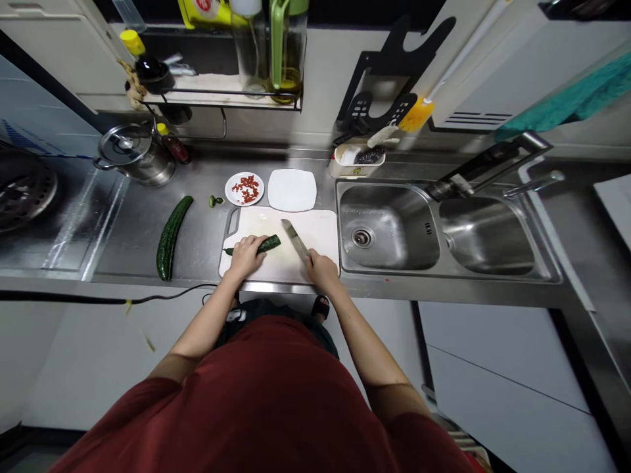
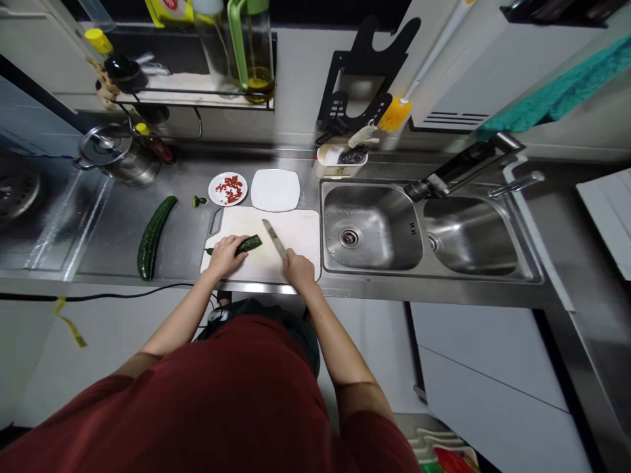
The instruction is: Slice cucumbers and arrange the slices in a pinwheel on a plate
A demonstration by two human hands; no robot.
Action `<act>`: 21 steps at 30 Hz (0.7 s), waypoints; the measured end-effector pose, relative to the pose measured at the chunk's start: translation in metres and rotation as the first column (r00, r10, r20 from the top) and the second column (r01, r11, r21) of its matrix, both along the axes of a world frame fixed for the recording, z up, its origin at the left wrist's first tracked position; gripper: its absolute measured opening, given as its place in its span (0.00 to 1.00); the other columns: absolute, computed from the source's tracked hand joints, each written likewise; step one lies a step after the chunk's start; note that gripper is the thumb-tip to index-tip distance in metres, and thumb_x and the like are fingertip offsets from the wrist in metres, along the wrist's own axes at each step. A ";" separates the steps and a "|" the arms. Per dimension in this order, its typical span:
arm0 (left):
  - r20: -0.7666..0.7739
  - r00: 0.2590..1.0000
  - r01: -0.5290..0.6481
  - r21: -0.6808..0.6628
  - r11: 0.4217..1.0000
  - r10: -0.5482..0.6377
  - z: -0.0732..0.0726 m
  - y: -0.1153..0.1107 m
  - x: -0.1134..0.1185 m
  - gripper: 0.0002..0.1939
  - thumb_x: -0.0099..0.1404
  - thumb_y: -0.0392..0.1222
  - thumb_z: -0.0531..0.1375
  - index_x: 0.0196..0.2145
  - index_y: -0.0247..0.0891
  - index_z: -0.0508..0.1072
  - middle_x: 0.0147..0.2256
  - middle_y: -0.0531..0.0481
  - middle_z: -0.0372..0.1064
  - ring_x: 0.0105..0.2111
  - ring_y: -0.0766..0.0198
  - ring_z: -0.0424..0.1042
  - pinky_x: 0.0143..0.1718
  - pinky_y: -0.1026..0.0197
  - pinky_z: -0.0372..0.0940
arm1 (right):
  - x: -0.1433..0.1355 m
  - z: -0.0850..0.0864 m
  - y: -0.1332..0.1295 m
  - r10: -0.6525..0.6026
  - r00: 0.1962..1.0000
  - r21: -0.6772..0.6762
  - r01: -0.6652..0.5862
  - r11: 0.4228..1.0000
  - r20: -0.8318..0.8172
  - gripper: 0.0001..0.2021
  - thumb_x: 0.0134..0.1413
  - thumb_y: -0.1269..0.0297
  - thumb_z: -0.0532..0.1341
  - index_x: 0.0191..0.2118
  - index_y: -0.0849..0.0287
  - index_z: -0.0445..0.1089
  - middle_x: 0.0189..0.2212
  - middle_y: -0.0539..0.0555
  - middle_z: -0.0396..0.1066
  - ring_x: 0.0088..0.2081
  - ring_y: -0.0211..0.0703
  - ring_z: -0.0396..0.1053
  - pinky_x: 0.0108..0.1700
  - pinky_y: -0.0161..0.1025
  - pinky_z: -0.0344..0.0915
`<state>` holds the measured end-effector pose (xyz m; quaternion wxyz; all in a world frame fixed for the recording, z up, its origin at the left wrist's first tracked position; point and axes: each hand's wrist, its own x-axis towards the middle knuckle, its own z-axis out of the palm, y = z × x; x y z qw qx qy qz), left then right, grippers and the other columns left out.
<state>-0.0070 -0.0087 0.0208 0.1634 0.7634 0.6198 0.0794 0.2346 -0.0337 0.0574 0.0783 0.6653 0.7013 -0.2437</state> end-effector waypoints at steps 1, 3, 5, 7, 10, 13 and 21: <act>0.004 1.000 -0.004 0.004 1.000 0.004 0.001 0.001 0.001 0.28 0.61 0.49 0.61 0.58 0.48 0.63 0.48 0.44 0.67 0.49 0.50 0.63 0.50 0.50 0.57 | -0.003 0.001 0.001 0.013 1.000 -0.011 -0.013 1.000 0.008 0.15 0.67 0.59 0.44 0.52 0.57 0.61 0.40 0.59 0.73 0.41 0.48 0.70 0.39 0.38 0.59; 0.021 1.000 -0.016 0.018 1.000 0.016 0.002 0.004 0.004 0.28 0.61 0.52 0.60 0.58 0.46 0.64 0.49 0.44 0.67 0.49 0.50 0.64 0.50 0.50 0.57 | -0.009 0.003 0.002 0.026 0.999 -0.033 -0.025 0.999 0.023 0.15 0.67 0.60 0.44 0.52 0.57 0.60 0.41 0.59 0.73 0.42 0.48 0.71 0.41 0.39 0.59; 0.054 0.999 -0.012 0.035 0.999 0.010 0.004 0.008 0.008 0.25 0.63 0.53 0.57 0.56 0.45 0.66 0.48 0.44 0.67 0.49 0.52 0.64 0.51 0.52 0.58 | -0.014 0.005 0.005 0.031 0.999 -0.044 -0.030 0.999 0.029 0.16 0.68 0.60 0.43 0.52 0.58 0.60 0.41 0.60 0.73 0.42 0.48 0.71 0.42 0.40 0.60; 0.093 0.995 0.021 0.053 0.998 -0.026 0.005 0.013 0.011 0.21 0.66 0.52 0.54 0.55 0.44 0.68 0.47 0.45 0.67 0.49 0.54 0.65 0.51 0.54 0.59 | -0.018 0.007 0.007 0.039 0.999 -0.039 -0.038 0.999 0.019 0.16 0.68 0.60 0.43 0.52 0.59 0.60 0.41 0.60 0.72 0.43 0.48 0.70 0.43 0.40 0.60; 0.142 0.987 0.068 0.068 0.995 -0.077 0.004 0.017 0.014 0.19 0.69 0.50 0.51 0.52 0.44 0.71 0.46 0.46 0.68 0.48 0.58 0.66 0.49 0.57 0.61 | -0.023 0.010 0.009 0.054 0.999 -0.031 -0.054 0.998 0.004 0.15 0.68 0.61 0.43 0.52 0.60 0.60 0.42 0.61 0.72 0.43 0.48 0.70 0.44 0.40 0.61; 0.165 0.983 0.075 0.071 0.995 -0.086 0.001 0.018 0.014 0.19 0.69 0.49 0.50 0.52 0.44 0.72 0.45 0.46 0.69 0.46 0.59 0.67 0.48 0.58 0.62 | -0.027 0.013 0.010 0.070 0.998 -0.034 -0.070 0.997 -0.002 0.15 0.68 0.63 0.43 0.52 0.61 0.60 0.41 0.61 0.72 0.43 0.48 0.71 0.44 0.40 0.61; 0.149 0.983 0.096 0.087 0.992 -0.108 -0.005 0.017 0.012 0.20 0.70 0.51 0.49 0.52 0.46 0.72 0.45 0.46 0.69 0.47 0.59 0.67 0.48 0.58 0.62 | -0.034 0.018 0.007 0.107 0.994 -0.002 -0.107 0.994 0.027 0.16 0.68 0.62 0.41 0.52 0.60 0.60 0.40 0.62 0.73 0.43 0.49 0.71 0.43 0.40 0.63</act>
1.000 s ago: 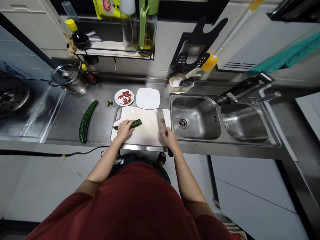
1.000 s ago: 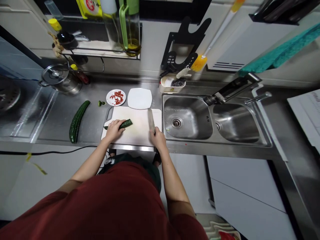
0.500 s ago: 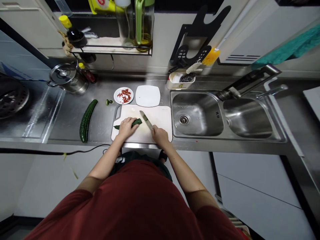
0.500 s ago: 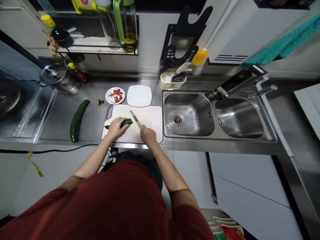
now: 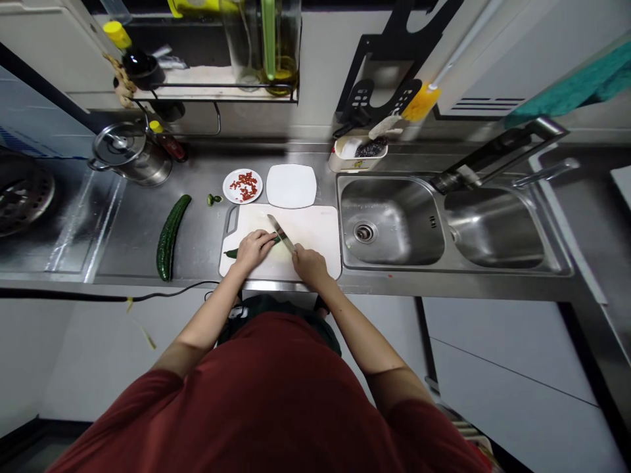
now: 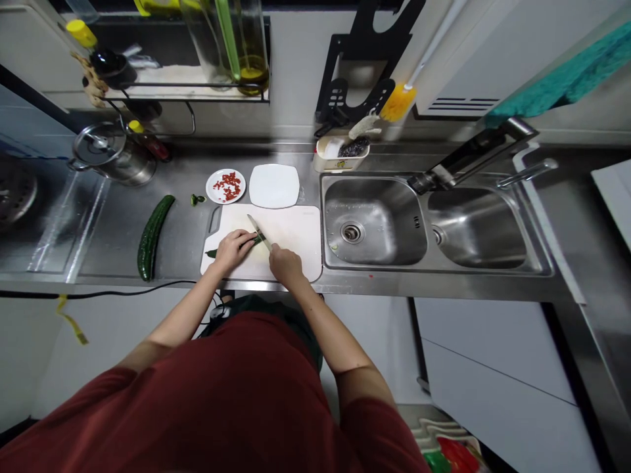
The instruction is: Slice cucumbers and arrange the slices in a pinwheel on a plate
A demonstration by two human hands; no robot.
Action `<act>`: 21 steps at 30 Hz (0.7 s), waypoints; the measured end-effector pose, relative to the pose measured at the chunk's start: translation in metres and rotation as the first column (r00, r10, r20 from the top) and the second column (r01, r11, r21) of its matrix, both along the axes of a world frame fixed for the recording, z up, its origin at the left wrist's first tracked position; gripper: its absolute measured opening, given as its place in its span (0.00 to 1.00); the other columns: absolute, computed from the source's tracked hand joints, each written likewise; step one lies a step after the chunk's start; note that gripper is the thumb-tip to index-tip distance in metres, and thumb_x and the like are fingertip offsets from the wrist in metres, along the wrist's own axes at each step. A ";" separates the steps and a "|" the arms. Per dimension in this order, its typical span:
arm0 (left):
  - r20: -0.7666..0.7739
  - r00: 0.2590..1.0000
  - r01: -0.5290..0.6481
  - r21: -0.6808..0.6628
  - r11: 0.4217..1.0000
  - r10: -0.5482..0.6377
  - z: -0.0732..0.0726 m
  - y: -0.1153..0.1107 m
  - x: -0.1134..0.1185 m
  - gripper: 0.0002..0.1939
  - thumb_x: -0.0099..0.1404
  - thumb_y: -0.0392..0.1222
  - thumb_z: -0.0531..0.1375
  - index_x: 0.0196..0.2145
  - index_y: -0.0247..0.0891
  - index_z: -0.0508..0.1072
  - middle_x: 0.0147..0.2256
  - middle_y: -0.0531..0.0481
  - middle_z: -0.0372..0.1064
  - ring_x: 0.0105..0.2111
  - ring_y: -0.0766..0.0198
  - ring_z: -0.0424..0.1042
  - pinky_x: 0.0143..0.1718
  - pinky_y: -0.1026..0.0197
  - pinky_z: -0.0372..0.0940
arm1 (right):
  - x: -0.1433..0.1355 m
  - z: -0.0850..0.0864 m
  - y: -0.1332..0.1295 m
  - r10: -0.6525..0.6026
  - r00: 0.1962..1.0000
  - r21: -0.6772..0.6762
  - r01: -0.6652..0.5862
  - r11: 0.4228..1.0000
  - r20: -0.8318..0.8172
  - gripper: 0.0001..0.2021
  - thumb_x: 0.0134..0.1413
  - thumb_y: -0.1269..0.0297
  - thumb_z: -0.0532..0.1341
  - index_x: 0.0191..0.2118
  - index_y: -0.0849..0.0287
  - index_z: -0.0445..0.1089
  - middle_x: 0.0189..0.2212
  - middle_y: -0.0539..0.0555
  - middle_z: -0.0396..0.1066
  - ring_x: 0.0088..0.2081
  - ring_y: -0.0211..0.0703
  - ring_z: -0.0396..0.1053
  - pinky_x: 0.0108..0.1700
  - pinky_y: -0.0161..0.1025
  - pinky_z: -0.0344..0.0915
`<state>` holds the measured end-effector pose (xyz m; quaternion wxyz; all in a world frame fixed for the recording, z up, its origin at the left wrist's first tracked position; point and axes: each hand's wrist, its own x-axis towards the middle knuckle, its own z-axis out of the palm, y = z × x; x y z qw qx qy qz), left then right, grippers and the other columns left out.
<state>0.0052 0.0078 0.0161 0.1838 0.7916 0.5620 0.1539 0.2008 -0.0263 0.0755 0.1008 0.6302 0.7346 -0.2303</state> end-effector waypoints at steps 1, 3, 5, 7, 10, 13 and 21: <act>0.002 1.000 0.005 0.004 1.000 -0.005 -0.001 0.000 0.000 0.20 0.70 0.51 0.49 0.52 0.46 0.72 0.45 0.46 0.69 0.47 0.60 0.67 0.49 0.58 0.62 | 0.000 0.001 0.000 0.006 1.000 -0.001 -0.006 1.000 0.004 0.16 0.68 0.62 0.41 0.52 0.60 0.60 0.40 0.62 0.73 0.43 0.49 0.71 0.43 0.40 0.63; 0.010 1.000 0.014 0.013 1.000 -0.014 -0.003 0.001 -0.001 0.20 0.70 0.51 0.49 0.51 0.46 0.73 0.44 0.46 0.69 0.46 0.60 0.67 0.49 0.58 0.62 | 0.000 0.002 0.001 0.015 1.000 -0.004 -0.015 1.000 0.003 0.16 0.68 0.63 0.41 0.52 0.60 0.60 0.40 0.62 0.73 0.43 0.49 0.71 0.44 0.40 0.63; 0.009 1.000 0.023 0.016 1.000 -0.023 -0.005 0.002 -0.002 0.20 0.70 0.50 0.49 0.51 0.46 0.73 0.44 0.46 0.69 0.46 0.60 0.67 0.49 0.58 0.62 | 0.000 0.003 0.001 0.020 1.000 -0.010 -0.020 1.000 0.000 0.16 0.68 0.63 0.41 0.52 0.60 0.60 0.41 0.62 0.72 0.43 0.50 0.71 0.44 0.41 0.63; 0.002 1.000 0.030 0.011 1.000 -0.030 -0.005 0.003 -0.003 0.20 0.70 0.50 0.48 0.51 0.45 0.73 0.45 0.46 0.69 0.47 0.60 0.67 0.50 0.57 0.62 | 0.000 0.003 0.002 0.020 1.000 -0.020 -0.020 1.000 0.000 0.17 0.68 0.63 0.41 0.53 0.61 0.60 0.41 0.62 0.72 0.44 0.49 0.71 0.45 0.41 0.63; -0.004 0.999 0.037 0.007 0.999 -0.037 -0.005 0.003 -0.003 0.20 0.70 0.49 0.48 0.52 0.45 0.73 0.45 0.45 0.69 0.47 0.60 0.67 0.50 0.57 0.62 | -0.001 0.003 0.002 0.019 1.000 -0.021 -0.019 1.000 -0.007 0.16 0.68 0.63 0.41 0.53 0.61 0.59 0.42 0.62 0.72 0.44 0.50 0.71 0.45 0.42 0.63; -0.004 0.999 0.044 0.019 0.999 -0.044 -0.005 0.002 -0.003 0.20 0.70 0.49 0.48 0.52 0.45 0.72 0.44 0.45 0.69 0.46 0.60 0.67 0.49 0.57 0.62 | -0.001 0.000 0.002 0.022 1.000 -0.009 -0.022 1.000 -0.007 0.16 0.68 0.64 0.42 0.52 0.61 0.60 0.41 0.62 0.72 0.44 0.50 0.71 0.45 0.42 0.64; -0.008 0.999 0.037 0.041 0.998 -0.036 -0.009 0.001 -0.002 0.19 0.69 0.48 0.50 0.53 0.46 0.72 0.45 0.45 0.68 0.46 0.60 0.67 0.49 0.57 0.62 | 0.005 -0.003 -0.002 0.061 0.998 -0.028 -0.061 0.998 -0.003 0.13 0.66 0.67 0.45 0.50 0.62 0.61 0.38 0.61 0.73 0.40 0.50 0.73 0.40 0.40 0.65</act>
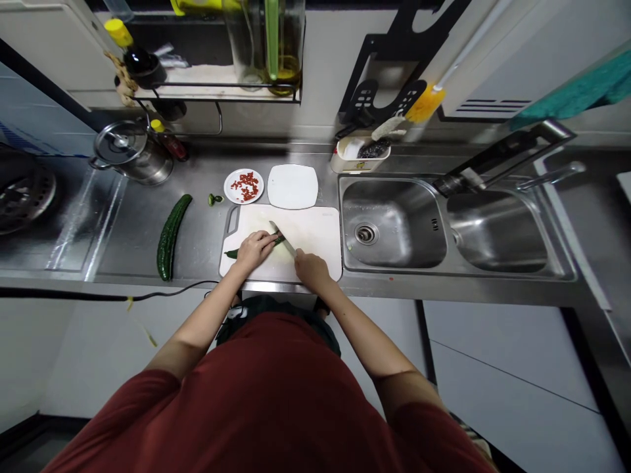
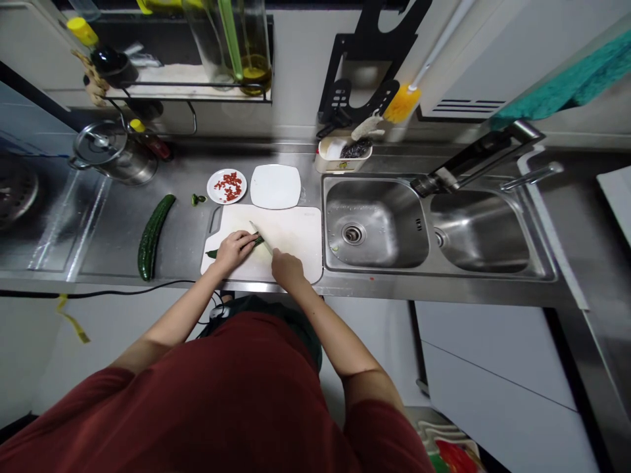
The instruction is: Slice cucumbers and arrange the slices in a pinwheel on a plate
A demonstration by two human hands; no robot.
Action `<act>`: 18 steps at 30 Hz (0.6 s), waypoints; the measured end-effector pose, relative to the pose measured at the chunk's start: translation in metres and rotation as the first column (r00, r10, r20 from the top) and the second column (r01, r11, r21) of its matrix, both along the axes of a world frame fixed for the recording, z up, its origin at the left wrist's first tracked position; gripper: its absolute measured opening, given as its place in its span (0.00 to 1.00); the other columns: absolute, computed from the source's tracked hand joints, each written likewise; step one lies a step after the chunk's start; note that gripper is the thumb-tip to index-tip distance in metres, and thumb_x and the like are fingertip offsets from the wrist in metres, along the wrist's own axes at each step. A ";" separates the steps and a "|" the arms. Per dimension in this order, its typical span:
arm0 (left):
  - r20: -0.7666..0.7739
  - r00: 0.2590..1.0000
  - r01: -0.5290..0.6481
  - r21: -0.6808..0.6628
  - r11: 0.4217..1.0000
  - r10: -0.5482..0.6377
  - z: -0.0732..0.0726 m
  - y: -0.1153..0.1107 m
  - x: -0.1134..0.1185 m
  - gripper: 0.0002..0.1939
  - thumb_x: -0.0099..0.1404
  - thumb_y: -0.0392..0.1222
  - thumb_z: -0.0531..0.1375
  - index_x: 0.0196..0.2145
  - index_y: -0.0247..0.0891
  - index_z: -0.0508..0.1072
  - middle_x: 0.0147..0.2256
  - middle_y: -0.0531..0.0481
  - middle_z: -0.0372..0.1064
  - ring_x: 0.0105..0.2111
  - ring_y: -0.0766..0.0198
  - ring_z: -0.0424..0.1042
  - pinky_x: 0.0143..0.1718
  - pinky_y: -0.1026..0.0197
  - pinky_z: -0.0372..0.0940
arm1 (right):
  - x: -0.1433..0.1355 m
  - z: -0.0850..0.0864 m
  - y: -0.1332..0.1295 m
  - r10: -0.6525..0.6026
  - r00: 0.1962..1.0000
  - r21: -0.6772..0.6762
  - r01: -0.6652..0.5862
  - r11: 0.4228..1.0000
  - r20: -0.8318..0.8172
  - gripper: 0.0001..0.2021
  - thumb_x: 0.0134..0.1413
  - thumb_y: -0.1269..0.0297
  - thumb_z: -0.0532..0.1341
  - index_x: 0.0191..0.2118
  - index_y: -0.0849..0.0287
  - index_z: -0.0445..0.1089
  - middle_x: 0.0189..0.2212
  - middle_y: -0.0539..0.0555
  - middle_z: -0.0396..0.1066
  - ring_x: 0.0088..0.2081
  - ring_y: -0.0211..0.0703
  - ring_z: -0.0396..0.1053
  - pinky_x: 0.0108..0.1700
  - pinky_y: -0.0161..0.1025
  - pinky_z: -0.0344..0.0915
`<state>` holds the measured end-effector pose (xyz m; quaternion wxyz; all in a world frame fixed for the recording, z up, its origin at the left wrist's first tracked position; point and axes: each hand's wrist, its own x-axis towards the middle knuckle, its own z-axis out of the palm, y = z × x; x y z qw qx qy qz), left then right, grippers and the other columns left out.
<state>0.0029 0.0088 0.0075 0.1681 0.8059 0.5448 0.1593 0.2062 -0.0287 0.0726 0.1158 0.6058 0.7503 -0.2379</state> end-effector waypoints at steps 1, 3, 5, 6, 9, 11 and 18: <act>0.000 1.000 -0.002 0.000 1.000 0.002 0.000 0.000 0.000 0.19 0.69 0.47 0.50 0.53 0.46 0.72 0.45 0.45 0.68 0.46 0.60 0.67 0.49 0.56 0.62 | 0.002 0.000 -0.001 0.005 1.000 -0.019 -0.005 1.000 -0.001 0.13 0.65 0.67 0.45 0.50 0.61 0.61 0.38 0.60 0.73 0.40 0.50 0.73 0.40 0.40 0.65; 0.006 1.000 -0.002 0.005 1.000 0.002 -0.001 0.000 0.000 0.18 0.69 0.47 0.50 0.52 0.46 0.72 0.45 0.45 0.68 0.46 0.60 0.67 0.49 0.56 0.62 | 0.008 0.001 -0.003 0.011 1.000 -0.055 -0.011 0.998 0.000 0.13 0.65 0.67 0.46 0.50 0.61 0.61 0.38 0.60 0.74 0.41 0.49 0.73 0.40 0.40 0.64; 0.015 1.000 0.001 0.012 1.000 -0.001 -0.002 0.000 0.000 0.18 0.69 0.47 0.50 0.52 0.46 0.72 0.45 0.46 0.69 0.46 0.60 0.67 0.49 0.57 0.62 | 0.012 0.001 -0.005 0.017 1.000 -0.083 -0.017 0.996 0.000 0.13 0.65 0.67 0.46 0.51 0.60 0.61 0.38 0.60 0.74 0.41 0.49 0.73 0.40 0.40 0.64; 0.019 1.000 0.003 0.016 1.000 -0.003 -0.003 0.000 0.000 0.18 0.69 0.48 0.50 0.52 0.46 0.72 0.45 0.46 0.69 0.46 0.60 0.67 0.49 0.57 0.62 | 0.014 0.001 -0.005 0.020 1.000 -0.092 -0.020 0.996 -0.003 0.13 0.65 0.67 0.46 0.51 0.60 0.62 0.39 0.60 0.74 0.41 0.49 0.73 0.40 0.40 0.63; 0.017 1.000 0.001 0.025 1.000 -0.002 -0.004 0.000 0.000 0.18 0.70 0.48 0.50 0.51 0.46 0.73 0.45 0.46 0.70 0.46 0.60 0.67 0.49 0.57 0.60 | 0.017 0.002 -0.004 0.030 1.000 -0.108 -0.031 0.994 -0.009 0.13 0.65 0.66 0.46 0.51 0.60 0.62 0.40 0.60 0.73 0.41 0.50 0.72 0.40 0.40 0.63; 0.002 1.000 -0.005 0.029 1.000 0.005 -0.003 0.000 0.001 0.18 0.70 0.49 0.50 0.51 0.46 0.73 0.45 0.46 0.70 0.46 0.59 0.68 0.49 0.55 0.59 | 0.018 0.002 -0.002 0.034 0.999 -0.109 -0.035 0.993 -0.009 0.14 0.65 0.66 0.47 0.51 0.60 0.62 0.40 0.61 0.73 0.42 0.50 0.72 0.40 0.40 0.63; -0.046 0.999 -0.024 0.002 1.000 0.024 -0.001 0.001 0.002 0.18 0.70 0.49 0.50 0.51 0.47 0.73 0.45 0.46 0.71 0.46 0.59 0.68 0.50 0.52 0.55 | 0.017 0.002 0.006 0.041 0.999 -0.126 -0.044 0.991 -0.025 0.14 0.64 0.66 0.48 0.50 0.60 0.64 0.41 0.61 0.73 0.42 0.51 0.72 0.40 0.40 0.64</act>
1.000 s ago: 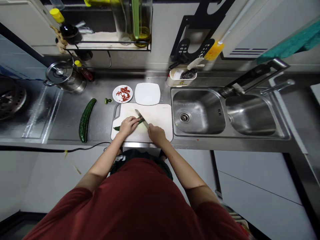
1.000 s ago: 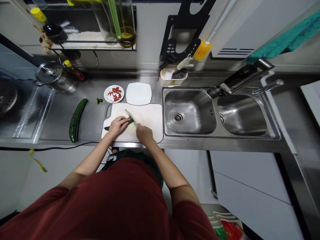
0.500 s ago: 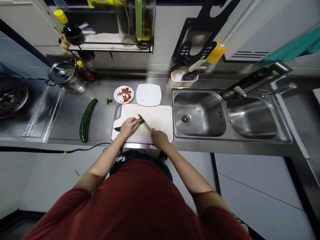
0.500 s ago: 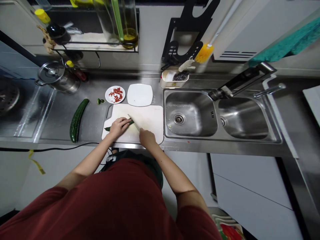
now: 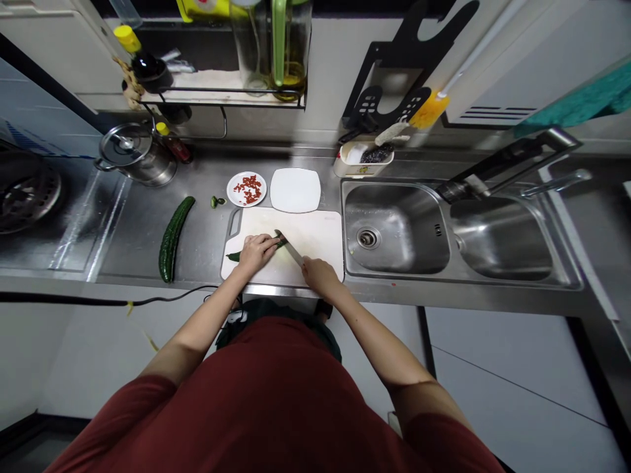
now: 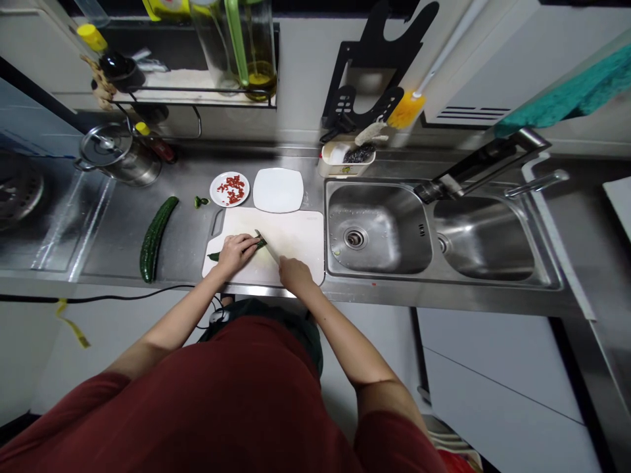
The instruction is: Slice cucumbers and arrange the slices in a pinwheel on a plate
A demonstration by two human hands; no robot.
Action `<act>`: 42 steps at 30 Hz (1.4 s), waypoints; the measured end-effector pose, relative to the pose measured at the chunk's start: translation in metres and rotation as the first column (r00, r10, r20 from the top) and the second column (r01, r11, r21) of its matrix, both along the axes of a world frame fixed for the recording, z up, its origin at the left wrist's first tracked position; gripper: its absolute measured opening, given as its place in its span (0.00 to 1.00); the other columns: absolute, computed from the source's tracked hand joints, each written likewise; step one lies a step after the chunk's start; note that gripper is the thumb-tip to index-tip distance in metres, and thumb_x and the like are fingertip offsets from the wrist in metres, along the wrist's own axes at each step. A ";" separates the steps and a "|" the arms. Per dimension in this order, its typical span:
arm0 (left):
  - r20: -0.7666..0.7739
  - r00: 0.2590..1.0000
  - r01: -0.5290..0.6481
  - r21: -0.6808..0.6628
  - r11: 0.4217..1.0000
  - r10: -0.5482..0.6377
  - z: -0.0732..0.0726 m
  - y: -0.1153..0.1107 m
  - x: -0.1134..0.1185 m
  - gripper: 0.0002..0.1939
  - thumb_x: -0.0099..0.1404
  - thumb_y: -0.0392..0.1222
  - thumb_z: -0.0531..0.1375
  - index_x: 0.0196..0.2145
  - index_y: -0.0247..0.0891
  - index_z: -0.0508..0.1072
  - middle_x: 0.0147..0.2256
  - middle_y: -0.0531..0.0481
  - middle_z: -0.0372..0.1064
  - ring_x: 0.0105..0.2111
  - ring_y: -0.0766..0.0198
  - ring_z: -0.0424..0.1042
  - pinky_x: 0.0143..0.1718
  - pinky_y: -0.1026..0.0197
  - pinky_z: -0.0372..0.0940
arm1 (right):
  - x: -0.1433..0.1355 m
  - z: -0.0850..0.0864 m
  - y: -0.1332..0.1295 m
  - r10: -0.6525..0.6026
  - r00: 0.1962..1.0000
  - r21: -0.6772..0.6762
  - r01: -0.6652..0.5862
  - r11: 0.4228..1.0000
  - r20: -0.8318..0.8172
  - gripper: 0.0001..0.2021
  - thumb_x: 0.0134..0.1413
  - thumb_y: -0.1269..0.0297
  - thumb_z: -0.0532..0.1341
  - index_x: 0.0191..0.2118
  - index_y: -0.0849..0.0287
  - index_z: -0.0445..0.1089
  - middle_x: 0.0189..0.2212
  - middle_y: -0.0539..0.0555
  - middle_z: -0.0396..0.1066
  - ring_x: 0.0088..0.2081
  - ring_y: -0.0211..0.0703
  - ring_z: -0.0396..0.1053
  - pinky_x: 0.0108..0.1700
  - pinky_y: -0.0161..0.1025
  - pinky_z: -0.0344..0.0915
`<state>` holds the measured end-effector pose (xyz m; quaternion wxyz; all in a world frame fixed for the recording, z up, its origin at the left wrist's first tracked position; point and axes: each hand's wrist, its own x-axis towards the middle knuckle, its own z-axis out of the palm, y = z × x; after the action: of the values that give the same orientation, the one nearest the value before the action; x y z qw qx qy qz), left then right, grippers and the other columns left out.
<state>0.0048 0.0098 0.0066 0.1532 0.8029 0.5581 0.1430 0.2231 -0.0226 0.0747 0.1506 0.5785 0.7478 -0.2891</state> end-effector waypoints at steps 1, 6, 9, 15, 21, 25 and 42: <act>-0.001 1.000 0.003 0.002 1.000 -0.003 0.000 0.000 0.000 0.18 0.70 0.49 0.50 0.51 0.47 0.73 0.45 0.46 0.71 0.46 0.59 0.68 0.50 0.53 0.55 | 0.000 0.000 0.001 -0.001 1.000 -0.001 0.001 1.000 -0.001 0.14 0.64 0.65 0.48 0.50 0.60 0.64 0.41 0.61 0.73 0.42 0.51 0.72 0.40 0.40 0.64; 0.019 0.999 0.026 0.039 0.999 -0.026 -0.002 0.001 -0.002 0.18 0.70 0.49 0.50 0.51 0.47 0.73 0.45 0.47 0.71 0.45 0.59 0.68 0.49 0.53 0.55 | -0.006 -0.004 0.004 0.013 1.000 0.027 -0.013 1.000 0.004 0.14 0.65 0.67 0.47 0.51 0.61 0.63 0.41 0.61 0.72 0.43 0.50 0.72 0.41 0.40 0.64; 0.024 0.999 0.035 0.054 0.998 -0.036 -0.003 0.002 -0.003 0.17 0.70 0.49 0.50 0.50 0.47 0.73 0.44 0.47 0.71 0.44 0.59 0.69 0.48 0.54 0.55 | -0.011 -0.006 0.007 0.031 0.999 0.068 -0.032 0.997 0.017 0.14 0.65 0.68 0.46 0.51 0.62 0.62 0.42 0.62 0.72 0.44 0.50 0.71 0.42 0.41 0.64; 0.020 1.000 0.023 0.076 0.997 -0.024 -0.004 0.001 -0.002 0.17 0.70 0.49 0.51 0.49 0.48 0.74 0.44 0.47 0.72 0.44 0.60 0.69 0.47 0.53 0.54 | -0.011 -0.006 0.003 0.032 0.999 0.065 -0.034 0.997 0.035 0.13 0.65 0.68 0.46 0.50 0.62 0.62 0.42 0.62 0.72 0.44 0.49 0.71 0.43 0.40 0.64; 0.024 0.999 0.023 0.064 0.998 -0.024 -0.004 0.002 -0.002 0.17 0.70 0.49 0.50 0.50 0.48 0.73 0.45 0.46 0.72 0.44 0.59 0.69 0.47 0.52 0.53 | -0.003 -0.006 -0.006 0.021 0.999 0.016 -0.021 1.000 0.032 0.13 0.64 0.68 0.46 0.50 0.61 0.63 0.41 0.61 0.73 0.43 0.50 0.72 0.41 0.41 0.64; 0.030 0.999 0.021 0.067 0.998 -0.023 -0.005 0.002 -0.001 0.17 0.70 0.49 0.50 0.50 0.47 0.74 0.44 0.46 0.72 0.44 0.59 0.69 0.48 0.52 0.52 | -0.005 -0.005 -0.002 0.025 0.999 0.012 -0.025 1.000 0.036 0.13 0.64 0.68 0.47 0.50 0.61 0.63 0.41 0.62 0.72 0.43 0.50 0.72 0.41 0.41 0.64; 0.029 1.000 0.009 0.064 0.998 -0.010 -0.002 0.002 0.000 0.17 0.70 0.50 0.50 0.49 0.48 0.74 0.44 0.47 0.72 0.43 0.60 0.69 0.49 0.51 0.51 | -0.007 -0.013 -0.003 0.047 0.998 0.089 -0.052 0.995 0.052 0.13 0.63 0.69 0.48 0.48 0.63 0.65 0.40 0.62 0.73 0.42 0.50 0.72 0.40 0.41 0.65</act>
<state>0.0046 0.0115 0.0046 0.1364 0.8078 0.5471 0.1716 0.2164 -0.0260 0.0614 0.1499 0.5730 0.7702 -0.2366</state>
